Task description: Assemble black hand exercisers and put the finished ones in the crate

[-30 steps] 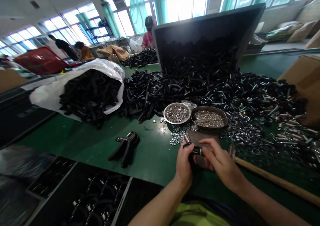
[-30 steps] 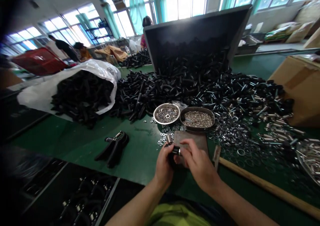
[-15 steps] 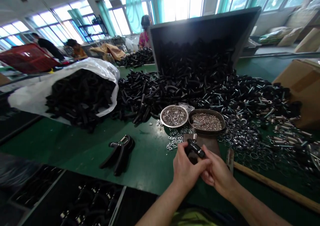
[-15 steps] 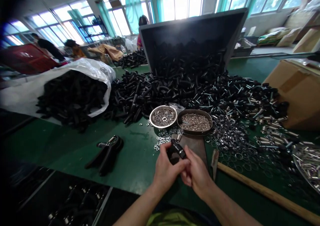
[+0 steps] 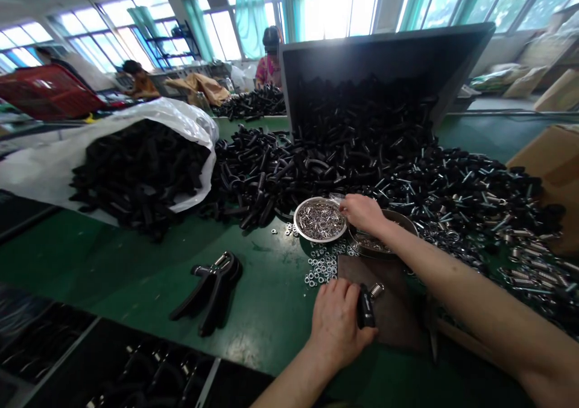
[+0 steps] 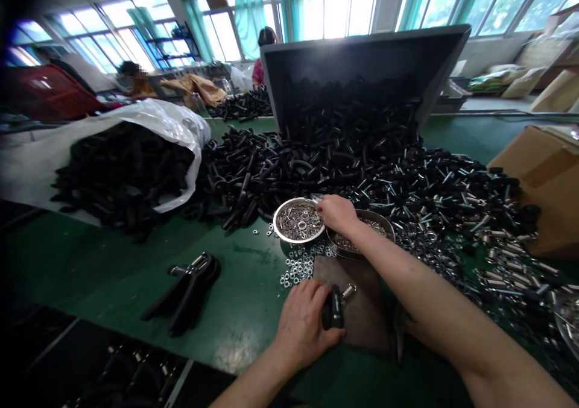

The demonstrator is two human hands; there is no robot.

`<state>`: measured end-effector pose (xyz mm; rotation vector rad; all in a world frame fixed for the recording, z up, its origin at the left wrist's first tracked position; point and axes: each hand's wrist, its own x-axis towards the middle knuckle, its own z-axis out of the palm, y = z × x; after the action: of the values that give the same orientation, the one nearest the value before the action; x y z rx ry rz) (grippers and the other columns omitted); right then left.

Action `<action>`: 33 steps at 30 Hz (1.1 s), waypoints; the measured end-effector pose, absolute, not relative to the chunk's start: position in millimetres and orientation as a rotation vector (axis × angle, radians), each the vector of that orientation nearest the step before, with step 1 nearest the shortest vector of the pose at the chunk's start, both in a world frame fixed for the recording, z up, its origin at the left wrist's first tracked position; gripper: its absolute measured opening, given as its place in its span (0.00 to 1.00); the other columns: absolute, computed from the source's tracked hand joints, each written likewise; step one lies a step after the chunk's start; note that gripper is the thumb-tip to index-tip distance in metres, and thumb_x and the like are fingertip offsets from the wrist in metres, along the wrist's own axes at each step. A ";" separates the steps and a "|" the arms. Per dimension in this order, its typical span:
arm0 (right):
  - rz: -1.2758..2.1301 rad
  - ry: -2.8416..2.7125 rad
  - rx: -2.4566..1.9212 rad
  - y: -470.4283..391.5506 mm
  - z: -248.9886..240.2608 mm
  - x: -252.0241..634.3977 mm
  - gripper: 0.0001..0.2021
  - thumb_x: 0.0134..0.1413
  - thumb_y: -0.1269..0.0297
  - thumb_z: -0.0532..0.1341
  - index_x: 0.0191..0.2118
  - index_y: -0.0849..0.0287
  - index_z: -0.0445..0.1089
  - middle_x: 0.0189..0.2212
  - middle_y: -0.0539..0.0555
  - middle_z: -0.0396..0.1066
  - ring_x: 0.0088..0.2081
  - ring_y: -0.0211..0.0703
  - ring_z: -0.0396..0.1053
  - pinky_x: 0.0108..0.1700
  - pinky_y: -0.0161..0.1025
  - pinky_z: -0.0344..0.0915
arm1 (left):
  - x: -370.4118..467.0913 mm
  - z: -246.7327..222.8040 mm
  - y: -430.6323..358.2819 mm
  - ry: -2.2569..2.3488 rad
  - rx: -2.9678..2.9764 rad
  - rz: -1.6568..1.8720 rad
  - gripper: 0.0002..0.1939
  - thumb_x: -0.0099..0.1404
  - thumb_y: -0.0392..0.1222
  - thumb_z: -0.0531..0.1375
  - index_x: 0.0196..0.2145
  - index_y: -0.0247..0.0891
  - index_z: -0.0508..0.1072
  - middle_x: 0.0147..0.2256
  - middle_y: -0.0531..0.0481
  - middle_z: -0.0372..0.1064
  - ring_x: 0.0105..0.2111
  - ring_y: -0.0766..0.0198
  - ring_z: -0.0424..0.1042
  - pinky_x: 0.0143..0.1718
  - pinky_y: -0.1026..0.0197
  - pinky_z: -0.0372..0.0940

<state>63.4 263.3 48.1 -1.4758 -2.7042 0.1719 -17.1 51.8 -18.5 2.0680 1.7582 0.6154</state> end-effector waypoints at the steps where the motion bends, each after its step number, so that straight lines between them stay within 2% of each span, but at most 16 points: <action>1: 0.152 -2.741 -1.467 269.6 47.4 56.2 0.12 0.55 0.69 0.54 0.40 0.57 0.74 0.43 0.58 0.72 0.48 0.49 0.66 0.44 0.40 0.60 | -17.7 -19.3 51.8 1.757 2.061 0.619 0.30 0.44 0.49 0.68 0.45 0.42 0.66 0.43 0.47 0.65 0.44 0.51 0.62 0.48 0.48 0.57; 5: 0.073 -2.810 -1.499 281.2 44.4 41.5 0.14 0.56 0.68 0.53 0.47 0.58 0.70 0.45 0.61 0.70 0.48 0.51 0.67 0.43 0.42 0.61 | -19.3 -22.2 51.6 1.753 2.040 0.636 0.28 0.44 0.50 0.68 0.43 0.42 0.67 0.43 0.48 0.66 0.43 0.52 0.62 0.47 0.48 0.58; 10: 0.036 -2.787 -1.662 280.6 39.6 38.9 0.17 0.58 0.68 0.51 0.52 0.61 0.62 0.42 0.64 0.72 0.43 0.51 0.70 0.40 0.42 0.62 | -20.2 -22.9 52.7 1.733 2.030 0.646 0.28 0.45 0.49 0.68 0.43 0.42 0.67 0.42 0.48 0.66 0.43 0.52 0.62 0.47 0.48 0.57; 21: 0.047 -2.694 -1.772 284.0 32.2 40.5 0.14 0.59 0.66 0.50 0.48 0.58 0.66 0.44 0.60 0.71 0.45 0.48 0.68 0.41 0.39 0.60 | -21.6 -23.6 52.8 1.722 2.042 0.665 0.29 0.45 0.49 0.68 0.44 0.41 0.66 0.42 0.47 0.65 0.43 0.51 0.62 0.47 0.48 0.57; 27: -0.015 -2.691 -1.697 290.8 34.2 30.2 0.17 0.61 0.60 0.51 0.51 0.58 0.65 0.45 0.63 0.70 0.48 0.50 0.66 0.42 0.39 0.60 | -20.9 -23.6 52.6 1.726 2.046 0.651 0.28 0.47 0.49 0.67 0.44 0.40 0.66 0.43 0.47 0.66 0.44 0.51 0.62 0.47 0.48 0.57; 33: -0.078 -2.677 -1.713 284.1 31.0 30.1 0.18 0.59 0.64 0.50 0.54 0.58 0.63 0.43 0.64 0.69 0.45 0.52 0.68 0.42 0.41 0.62 | -20.5 -20.6 52.8 1.741 2.033 0.607 0.26 0.48 0.50 0.66 0.44 0.41 0.66 0.42 0.48 0.65 0.44 0.52 0.62 0.48 0.47 0.57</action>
<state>30.1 284.1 31.0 -1.7126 -2.6774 -0.0779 -20.5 52.8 -20.6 2.0327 1.7409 0.6067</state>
